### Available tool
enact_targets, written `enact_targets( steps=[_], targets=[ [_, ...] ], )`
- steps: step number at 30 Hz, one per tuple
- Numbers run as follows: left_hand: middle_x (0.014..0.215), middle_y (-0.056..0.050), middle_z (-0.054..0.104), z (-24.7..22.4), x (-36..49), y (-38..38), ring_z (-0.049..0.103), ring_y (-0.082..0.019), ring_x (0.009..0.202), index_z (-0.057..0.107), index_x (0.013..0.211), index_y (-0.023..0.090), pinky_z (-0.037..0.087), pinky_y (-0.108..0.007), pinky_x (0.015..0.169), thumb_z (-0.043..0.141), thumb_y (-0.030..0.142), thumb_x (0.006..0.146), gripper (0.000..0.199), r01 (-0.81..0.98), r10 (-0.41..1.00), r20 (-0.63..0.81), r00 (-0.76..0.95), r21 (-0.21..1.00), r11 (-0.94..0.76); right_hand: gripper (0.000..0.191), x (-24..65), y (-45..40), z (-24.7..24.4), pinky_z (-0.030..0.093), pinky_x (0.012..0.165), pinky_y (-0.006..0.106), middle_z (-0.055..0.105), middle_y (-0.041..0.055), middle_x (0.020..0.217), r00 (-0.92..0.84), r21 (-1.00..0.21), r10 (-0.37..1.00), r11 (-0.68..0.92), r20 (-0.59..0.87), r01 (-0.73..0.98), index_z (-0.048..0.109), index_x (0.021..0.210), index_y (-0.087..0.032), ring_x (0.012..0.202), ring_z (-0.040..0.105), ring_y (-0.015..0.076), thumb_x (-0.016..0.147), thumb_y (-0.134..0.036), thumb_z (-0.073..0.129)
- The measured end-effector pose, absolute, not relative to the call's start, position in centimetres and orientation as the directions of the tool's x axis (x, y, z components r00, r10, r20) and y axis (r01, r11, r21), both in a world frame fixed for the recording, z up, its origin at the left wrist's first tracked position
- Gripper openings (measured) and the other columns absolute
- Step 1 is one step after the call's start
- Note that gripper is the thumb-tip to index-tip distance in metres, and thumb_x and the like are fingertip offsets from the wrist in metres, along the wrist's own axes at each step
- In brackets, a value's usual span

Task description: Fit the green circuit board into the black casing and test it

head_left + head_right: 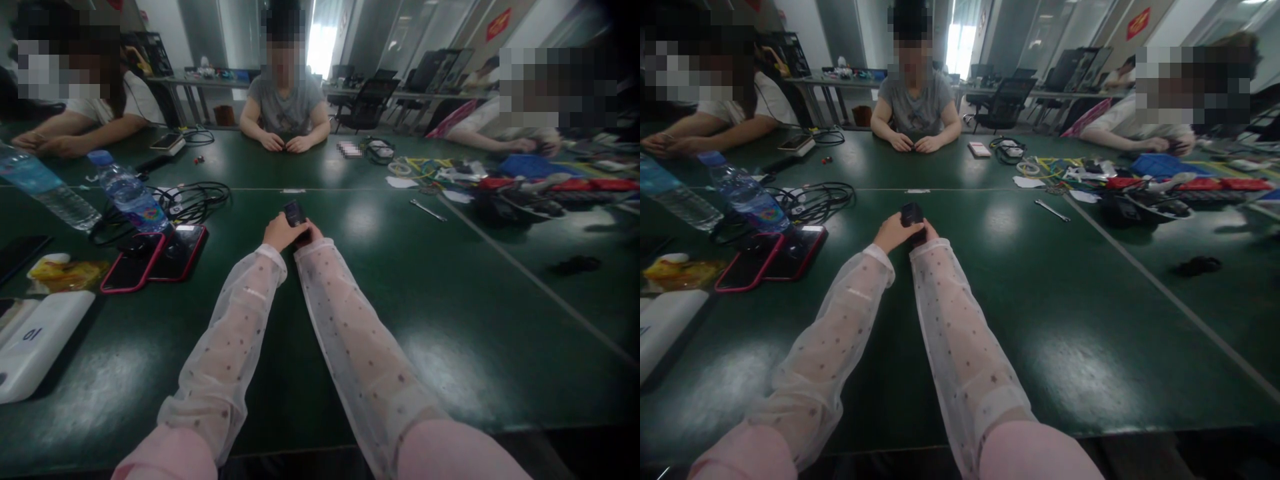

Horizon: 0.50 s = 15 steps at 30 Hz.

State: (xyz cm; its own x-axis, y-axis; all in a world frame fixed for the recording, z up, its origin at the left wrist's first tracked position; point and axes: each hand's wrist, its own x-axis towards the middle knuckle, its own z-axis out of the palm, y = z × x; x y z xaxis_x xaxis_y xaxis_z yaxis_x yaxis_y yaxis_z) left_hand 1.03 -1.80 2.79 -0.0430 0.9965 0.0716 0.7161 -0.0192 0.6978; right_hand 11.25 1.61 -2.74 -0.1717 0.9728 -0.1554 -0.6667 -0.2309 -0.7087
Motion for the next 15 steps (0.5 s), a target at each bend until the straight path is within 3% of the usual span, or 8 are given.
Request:
enact_targets(
  steps=[5, 12, 15],
  targets=[
    [0.112, -0.017, 0.063, 3.6, 2.0, -2.9, 0.058, -0.03, 0.106, 0.054, 0.11, 0.015, 0.041, -0.037, 0.087, 0.06, 0.056, 0.075, 0.054, 0.768, 0.992, 0.065, -0.109, 0.639, 0.042, 0.039, 11.0, 0.9, -1.4, 0.048, 0.088, 0.035, 0.066, 0.0003, 0.058, -0.17, -0.652, 0.927, -0.358, -0.335, -0.669, 0.062, 0.075, -0.011, 0.086, 0.064, 0.0144, 0.096, -0.027, 0.033],
    [0.108, -0.016, 0.062, 3.1, 2.7, -3.6, 0.047, -0.036, 0.12, 0.056, 0.106, 0.019, 0.032, -0.04, 0.1, 0.076, 0.043, 0.065, 0.052, 0.45, 0.967, 0.165, -0.193, 0.891, -0.062, 0.027, 11.1, 0.1, -0.9, 0.055, 0.083, 0.04, 0.069, 0.0001, 0.068, -0.187, -0.654, 0.936, -0.342, -0.297, -0.675, 0.064, 0.088, -0.018, 0.083, 0.068, 0.0184, 0.09, -0.03, 0.039],
    [0.107, -0.014, 0.062, 3.0, 2.7, -3.6, 0.044, -0.036, 0.123, 0.058, 0.1, 0.02, 0.031, -0.039, 0.101, 0.079, 0.037, 0.061, 0.047, 0.348, 0.964, 0.161, -0.211, 0.934, -0.079, 0.027, 11.0, -0.1, -0.7, 0.055, 0.083, 0.038, 0.07, 0.0013, 0.071, -0.199, -0.64, 0.941, -0.333, -0.274, -0.693, 0.063, 0.09, -0.017, 0.086, 0.068, 0.0183, 0.09, -0.028, 0.038]
  ],
)
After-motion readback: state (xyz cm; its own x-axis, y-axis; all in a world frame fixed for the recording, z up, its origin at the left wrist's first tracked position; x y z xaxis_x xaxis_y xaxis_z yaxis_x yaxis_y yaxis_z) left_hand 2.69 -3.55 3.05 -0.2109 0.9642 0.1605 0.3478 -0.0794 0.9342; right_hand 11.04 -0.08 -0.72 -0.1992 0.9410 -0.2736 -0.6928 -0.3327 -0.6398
